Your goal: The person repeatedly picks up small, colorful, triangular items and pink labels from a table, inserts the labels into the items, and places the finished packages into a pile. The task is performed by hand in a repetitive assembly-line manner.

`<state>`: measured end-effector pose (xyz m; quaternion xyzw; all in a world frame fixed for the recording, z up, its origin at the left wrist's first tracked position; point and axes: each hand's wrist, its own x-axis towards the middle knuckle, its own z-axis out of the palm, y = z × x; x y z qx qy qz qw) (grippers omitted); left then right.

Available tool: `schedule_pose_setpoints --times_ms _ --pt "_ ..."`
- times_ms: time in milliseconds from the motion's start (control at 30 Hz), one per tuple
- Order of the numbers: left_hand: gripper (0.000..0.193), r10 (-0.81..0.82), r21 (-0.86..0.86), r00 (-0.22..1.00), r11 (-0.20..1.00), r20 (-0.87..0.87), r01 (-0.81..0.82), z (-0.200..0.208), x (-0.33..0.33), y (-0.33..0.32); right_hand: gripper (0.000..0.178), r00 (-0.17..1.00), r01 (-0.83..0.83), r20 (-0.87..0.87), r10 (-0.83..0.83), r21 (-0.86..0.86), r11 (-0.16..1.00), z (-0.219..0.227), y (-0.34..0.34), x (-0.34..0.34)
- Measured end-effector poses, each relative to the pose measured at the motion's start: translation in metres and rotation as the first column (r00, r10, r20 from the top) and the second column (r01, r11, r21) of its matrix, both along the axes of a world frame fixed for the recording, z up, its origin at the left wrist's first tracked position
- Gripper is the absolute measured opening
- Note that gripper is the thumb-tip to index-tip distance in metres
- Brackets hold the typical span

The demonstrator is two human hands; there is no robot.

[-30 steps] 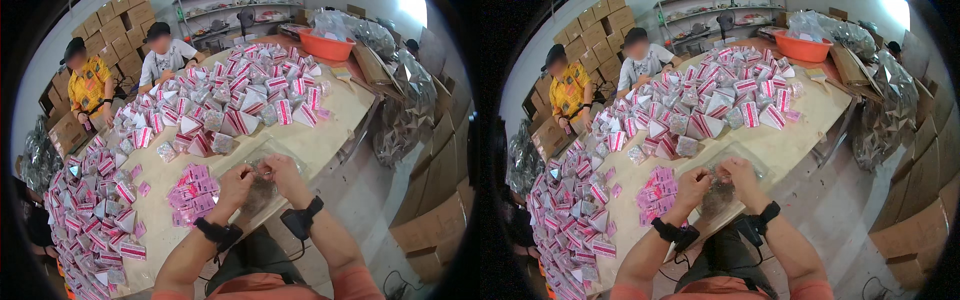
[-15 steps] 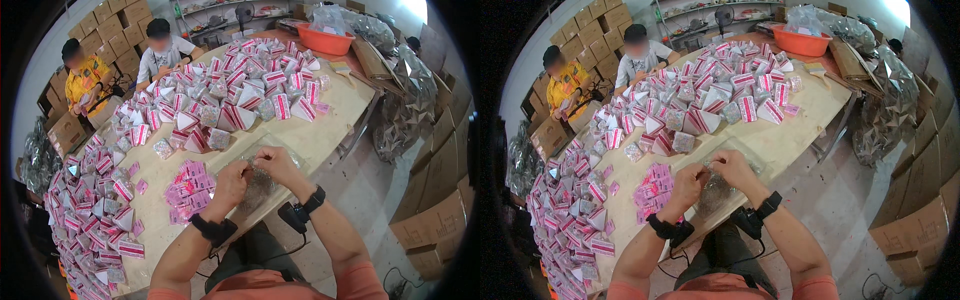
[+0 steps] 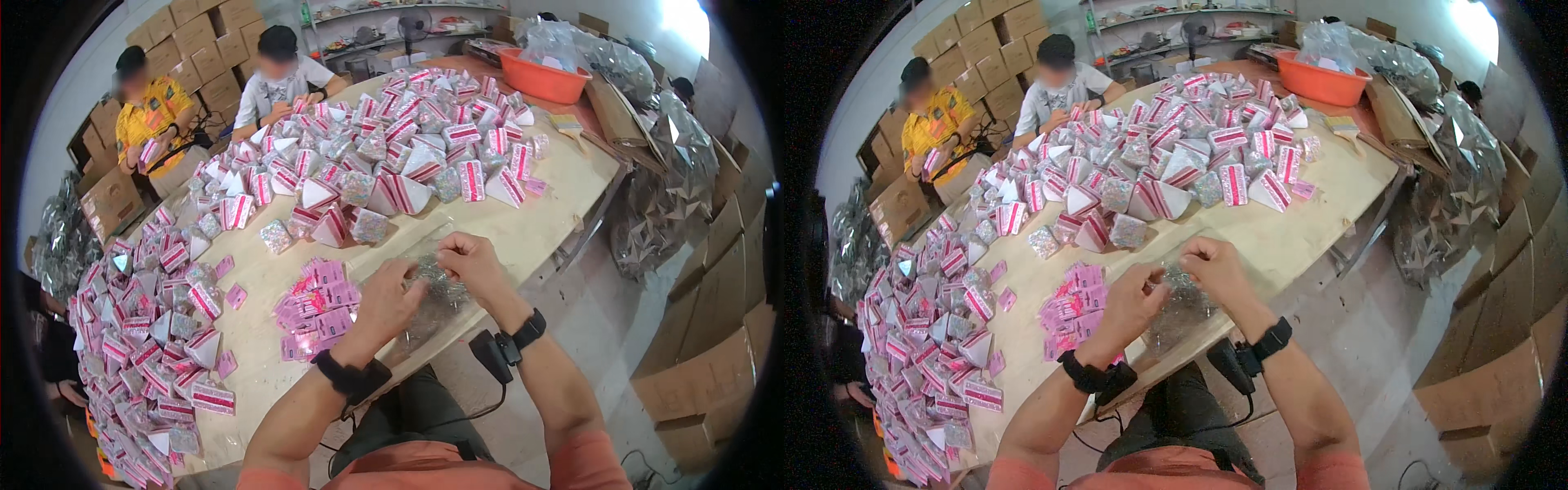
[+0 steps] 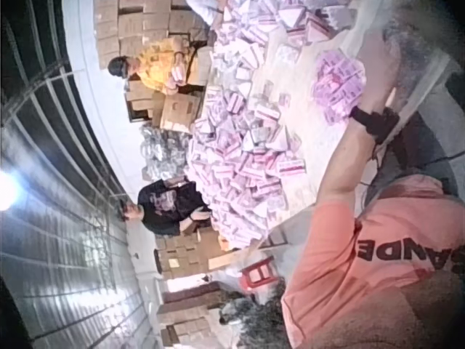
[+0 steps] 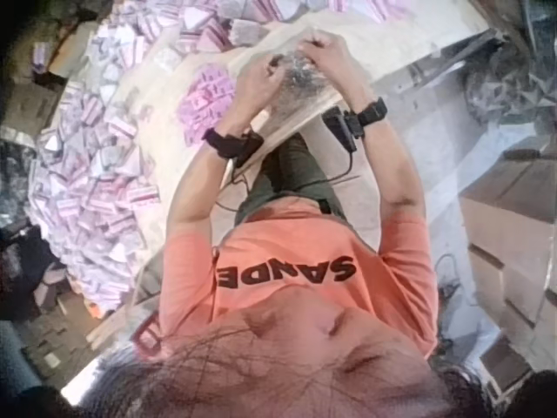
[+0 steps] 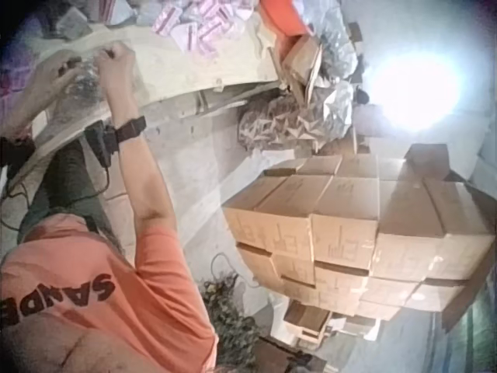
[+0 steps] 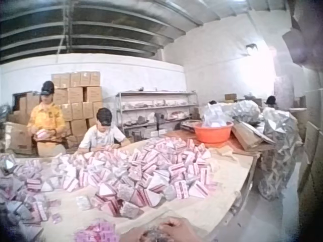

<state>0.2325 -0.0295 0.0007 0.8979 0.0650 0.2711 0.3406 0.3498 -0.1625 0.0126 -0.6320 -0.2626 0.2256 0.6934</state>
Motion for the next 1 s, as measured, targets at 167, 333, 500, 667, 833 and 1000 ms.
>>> schedule_pose_setpoints --times_ms 167,333,500,667,833,1000 --pt "0.016 -0.120 -0.274 0.992 0.954 0.037 0.125 0.005 -0.004 -0.006 0.007 0.997 0.045 -0.063 -0.043 0.031 0.999 0.014 -0.001 -0.031" --pt "0.014 -0.323 -0.875 0.946 0.445 0.042 0.191 0.013 -0.041 -0.005 0.011 0.988 0.015 0.155 -0.019 0.033 0.999 0.026 -0.010 -0.053" --pt "0.017 -0.424 -0.981 0.892 0.032 0.161 0.192 0.010 -0.076 -0.005 0.016 0.683 -0.085 0.717 0.143 -0.116 0.990 0.039 -0.018 -0.091" --pt "0.017 -0.441 -0.928 0.897 0.318 0.037 0.195 0.007 -0.098 0.007 0.013 0.646 -0.064 0.759 0.084 -0.055 0.996 0.037 -0.015 -0.116" --pt "0.020 0.140 -0.107 0.974 0.981 -0.178 -0.161 0.000 -0.130 0.076 0.012 0.810 -0.041 0.587 0.013 0.034 0.999 0.022 -0.025 -0.117" --pt "0.022 0.305 0.248 0.943 0.931 -0.130 -0.267 -0.006 -0.130 0.117 0.009 0.945 0.007 0.327 0.017 -0.071 0.997 0.006 -0.028 -0.132"
